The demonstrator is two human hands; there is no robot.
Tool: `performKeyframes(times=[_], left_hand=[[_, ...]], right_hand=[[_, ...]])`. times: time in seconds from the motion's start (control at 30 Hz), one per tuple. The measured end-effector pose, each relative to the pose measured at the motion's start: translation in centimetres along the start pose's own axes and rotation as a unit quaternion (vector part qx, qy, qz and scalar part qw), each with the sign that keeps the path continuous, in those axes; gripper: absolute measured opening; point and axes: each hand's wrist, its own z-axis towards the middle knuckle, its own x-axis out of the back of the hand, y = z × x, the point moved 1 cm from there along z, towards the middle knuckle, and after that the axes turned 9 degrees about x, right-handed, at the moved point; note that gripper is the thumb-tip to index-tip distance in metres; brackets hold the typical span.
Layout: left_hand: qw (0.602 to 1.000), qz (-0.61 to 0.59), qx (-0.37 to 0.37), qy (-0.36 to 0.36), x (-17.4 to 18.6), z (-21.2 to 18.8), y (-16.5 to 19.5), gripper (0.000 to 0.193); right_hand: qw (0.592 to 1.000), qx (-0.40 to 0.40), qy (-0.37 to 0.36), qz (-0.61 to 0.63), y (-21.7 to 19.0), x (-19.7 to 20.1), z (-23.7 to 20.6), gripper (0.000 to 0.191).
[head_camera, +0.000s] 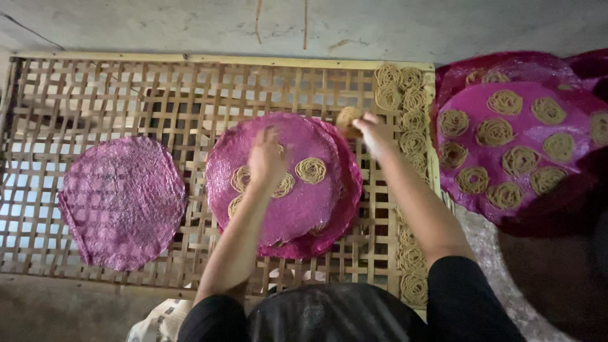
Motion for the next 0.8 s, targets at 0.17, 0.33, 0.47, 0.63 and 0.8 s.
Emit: performKeyframes(times=[0.17, 0.33, 0.47, 0.63, 0.8], left_hand=[[0.995, 0.082, -0.009, 0.048, -0.1, 0.6, -6.0, 0.051], [0.991, 0.093, -0.047, 0.088, -0.4, 1.2, -5.5, 0.027], [0.999, 0.029, -0.014, 0.029, 0.3, 1.3, -4.3, 0.018], [0.985, -0.125, -0.024, -0.117, -0.6, -0.8, 0.5, 0.015], [0.954, -0.236, -0.134, -0.125, -3.7, -4.9, 4.5, 0.033]], right_hand=[[0.87, 0.172, 0.114, -0.449, 0.0, 5.6, 0.9, 0.025], [0.715, 0.279, 0.186, -0.613, -0.1, 6.8, 0.7, 0.031], [0.707, 0.3, 0.215, -0.603, -0.1, 5.0, -1.5, 0.037], [0.977, 0.096, -0.096, -0.165, 2.4, -2.1, -7.2, 0.032], [0.957, -0.06, -0.136, 0.248, 4.1, -3.3, -7.3, 0.031]])
